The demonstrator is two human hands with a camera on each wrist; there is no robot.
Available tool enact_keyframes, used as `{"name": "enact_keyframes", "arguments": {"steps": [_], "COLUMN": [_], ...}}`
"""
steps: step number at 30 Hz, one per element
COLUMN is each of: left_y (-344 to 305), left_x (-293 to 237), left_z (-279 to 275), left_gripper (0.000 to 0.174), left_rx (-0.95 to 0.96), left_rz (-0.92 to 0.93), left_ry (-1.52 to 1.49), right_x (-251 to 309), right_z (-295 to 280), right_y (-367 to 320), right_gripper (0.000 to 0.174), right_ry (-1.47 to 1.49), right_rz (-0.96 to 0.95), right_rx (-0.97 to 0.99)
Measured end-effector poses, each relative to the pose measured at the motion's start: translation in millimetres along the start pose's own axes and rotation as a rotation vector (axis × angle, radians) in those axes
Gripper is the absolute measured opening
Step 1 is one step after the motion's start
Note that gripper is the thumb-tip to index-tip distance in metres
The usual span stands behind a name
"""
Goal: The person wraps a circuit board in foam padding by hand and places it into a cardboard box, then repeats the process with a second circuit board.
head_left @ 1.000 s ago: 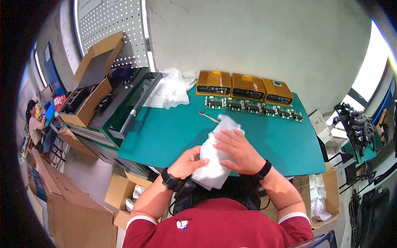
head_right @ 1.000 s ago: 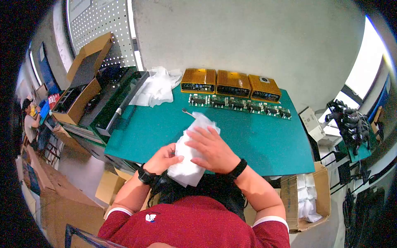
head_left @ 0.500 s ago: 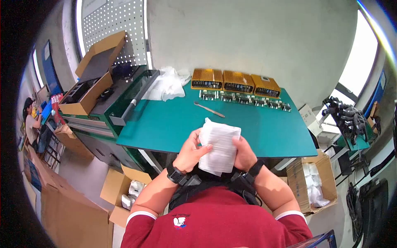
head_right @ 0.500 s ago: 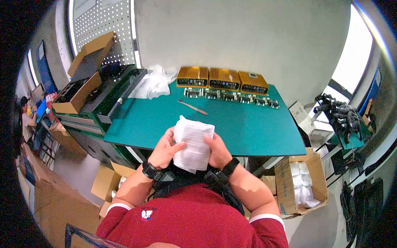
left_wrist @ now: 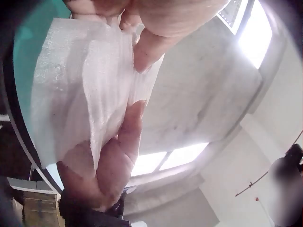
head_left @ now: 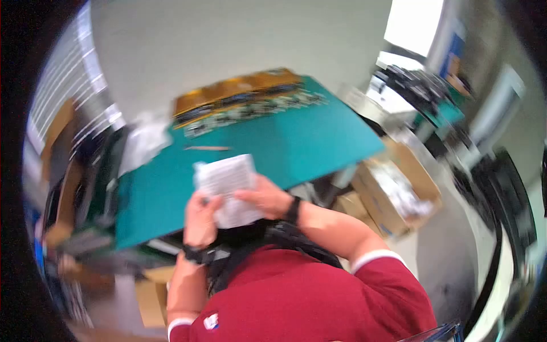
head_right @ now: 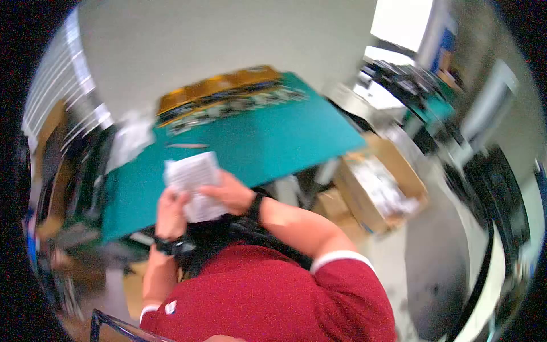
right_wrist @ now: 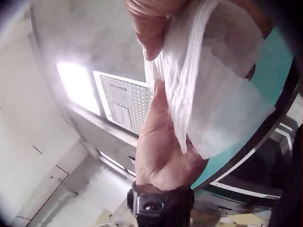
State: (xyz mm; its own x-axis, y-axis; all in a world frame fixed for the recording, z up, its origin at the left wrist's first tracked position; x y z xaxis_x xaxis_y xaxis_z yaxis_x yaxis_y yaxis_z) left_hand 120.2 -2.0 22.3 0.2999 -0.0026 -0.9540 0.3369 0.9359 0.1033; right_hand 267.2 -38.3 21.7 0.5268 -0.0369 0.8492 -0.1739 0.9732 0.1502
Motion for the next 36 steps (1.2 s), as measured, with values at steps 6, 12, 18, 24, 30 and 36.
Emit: {"name": "enact_keyframes", "arguments": {"steps": [6, 12, 18, 24, 30, 36], "left_y": [15.9, 47.5, 68.3, 98.2, 108.9, 112.5], "left_x": [24.9, 42.8, 41.7, 48.2, 66.2, 86.6], "left_z": [37.2, 99.0, 124.5, 51.5, 35.5, 11.6], "left_gripper": [0.037, 0.053, 0.057, 0.048, 0.043, 0.047], "left_rx": [0.129, 0.423, 0.484, 0.164, 0.112, 0.061], "left_rz": [-0.046, 0.017, 0.052, -0.093, -0.19, -0.277], "left_ry": [0.074, 0.18, 0.263, 0.169, 0.172, 0.206], "right_x": [3.6, 31.9, 105.5, 139.3, 59.6, 49.7], "right_z": [-41.7, -88.2, -184.3, -303.8, -420.4, -426.3], "right_y": [-33.5, -69.1, -165.7, -369.4, -509.5, -483.2], "right_gripper": [0.049, 0.048, 0.038, 0.033, 0.047, 0.053], "right_ry": [0.152, 0.32, 0.117, -0.312, -0.814, -0.886], "right_rz": [-0.15, -0.164, -0.304, -0.204, 0.409, 1.102], "right_rx": [-0.159, -0.35, -0.876, -1.677, -2.189, -2.24]}}
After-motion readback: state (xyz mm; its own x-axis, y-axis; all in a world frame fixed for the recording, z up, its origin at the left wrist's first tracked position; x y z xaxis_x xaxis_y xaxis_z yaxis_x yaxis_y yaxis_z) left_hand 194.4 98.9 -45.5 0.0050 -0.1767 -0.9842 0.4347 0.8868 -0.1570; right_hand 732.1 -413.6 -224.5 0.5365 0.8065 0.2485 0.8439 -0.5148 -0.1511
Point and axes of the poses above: each hand's wrist, its own y-axis towards the middle knuckle, its own z-axis out of the palm, x = y × z, the point moved 3 cm from there along y, towards the middle knuckle, and after that the axes turned 8 degrees about -x, right-handed, at the moved point
